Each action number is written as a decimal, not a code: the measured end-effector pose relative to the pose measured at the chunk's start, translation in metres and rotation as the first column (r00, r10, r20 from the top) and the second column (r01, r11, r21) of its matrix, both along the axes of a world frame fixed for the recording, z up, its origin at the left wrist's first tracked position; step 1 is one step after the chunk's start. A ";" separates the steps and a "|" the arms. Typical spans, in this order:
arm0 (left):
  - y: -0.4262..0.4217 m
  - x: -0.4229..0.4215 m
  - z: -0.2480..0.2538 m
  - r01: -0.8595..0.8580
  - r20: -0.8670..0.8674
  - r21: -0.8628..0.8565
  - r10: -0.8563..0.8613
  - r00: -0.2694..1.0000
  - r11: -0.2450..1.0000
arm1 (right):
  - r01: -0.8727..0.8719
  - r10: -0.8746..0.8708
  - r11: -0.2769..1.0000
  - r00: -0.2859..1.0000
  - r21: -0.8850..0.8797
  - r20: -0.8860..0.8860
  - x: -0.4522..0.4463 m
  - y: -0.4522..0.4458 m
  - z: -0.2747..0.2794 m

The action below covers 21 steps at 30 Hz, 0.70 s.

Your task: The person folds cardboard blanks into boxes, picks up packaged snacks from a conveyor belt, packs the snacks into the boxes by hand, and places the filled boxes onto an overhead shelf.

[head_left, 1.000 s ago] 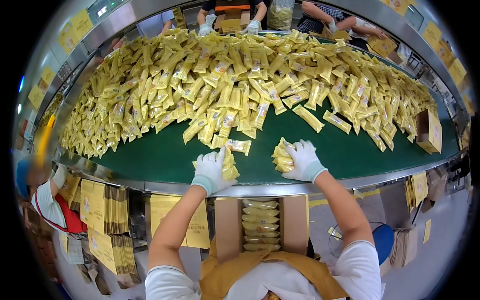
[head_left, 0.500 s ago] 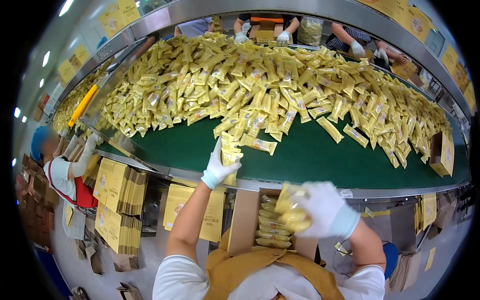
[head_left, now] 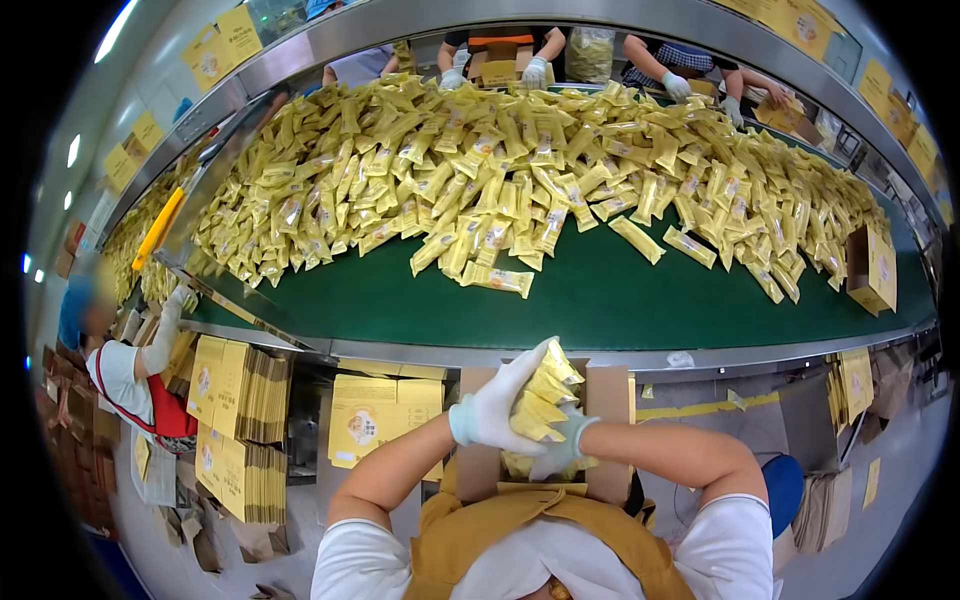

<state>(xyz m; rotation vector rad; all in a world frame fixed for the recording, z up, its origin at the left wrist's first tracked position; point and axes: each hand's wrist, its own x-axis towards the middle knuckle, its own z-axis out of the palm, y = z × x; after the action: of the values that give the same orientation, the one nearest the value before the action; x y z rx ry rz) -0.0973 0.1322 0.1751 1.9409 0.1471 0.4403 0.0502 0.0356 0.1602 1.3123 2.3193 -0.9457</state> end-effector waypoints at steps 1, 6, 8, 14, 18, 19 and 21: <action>-0.001 0.005 -0.001 -0.022 0.014 0.155 0.020 1.000 0.988 | 0.022 -0.022 0.999 1.000 0.023 0.001 -0.008 -0.010 -0.033; -0.018 0.016 -0.030 -0.116 0.005 0.644 0.147 0.989 0.756 | 0.192 -0.153 0.962 0.968 0.192 -0.201 -0.014 -0.039 -0.059; -0.021 0.020 -0.037 -0.149 0.017 0.723 0.199 0.980 0.675 | 0.239 -0.164 0.939 0.944 0.247 -0.286 -0.013 -0.049 -0.073; -0.034 0.025 -0.050 -0.126 -0.076 0.797 0.304 0.950 0.591 | 0.175 -0.162 0.939 0.984 0.296 -0.068 -0.020 -0.070 -0.076; -0.041 0.031 -0.054 -0.005 -0.264 0.794 0.352 0.898 0.608 | -0.059 -0.051 0.935 0.954 0.351 0.297 -0.024 -0.077 -0.047; -0.041 0.035 -0.053 0.052 -0.342 0.776 0.350 0.872 0.628 | -0.078 -0.023 0.955 0.942 0.287 0.335 -0.025 -0.073 -0.041; -0.038 0.042 -0.062 0.164 -0.480 0.703 0.291 0.827 0.692 | -0.124 0.045 0.977 0.915 0.175 0.401 -0.028 -0.063 -0.035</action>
<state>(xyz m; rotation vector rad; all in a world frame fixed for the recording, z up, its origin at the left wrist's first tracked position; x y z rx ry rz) -0.0558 0.0940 0.1135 2.8397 0.4924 -0.0944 0.0226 -0.0275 0.1255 1.3191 2.1661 -0.3805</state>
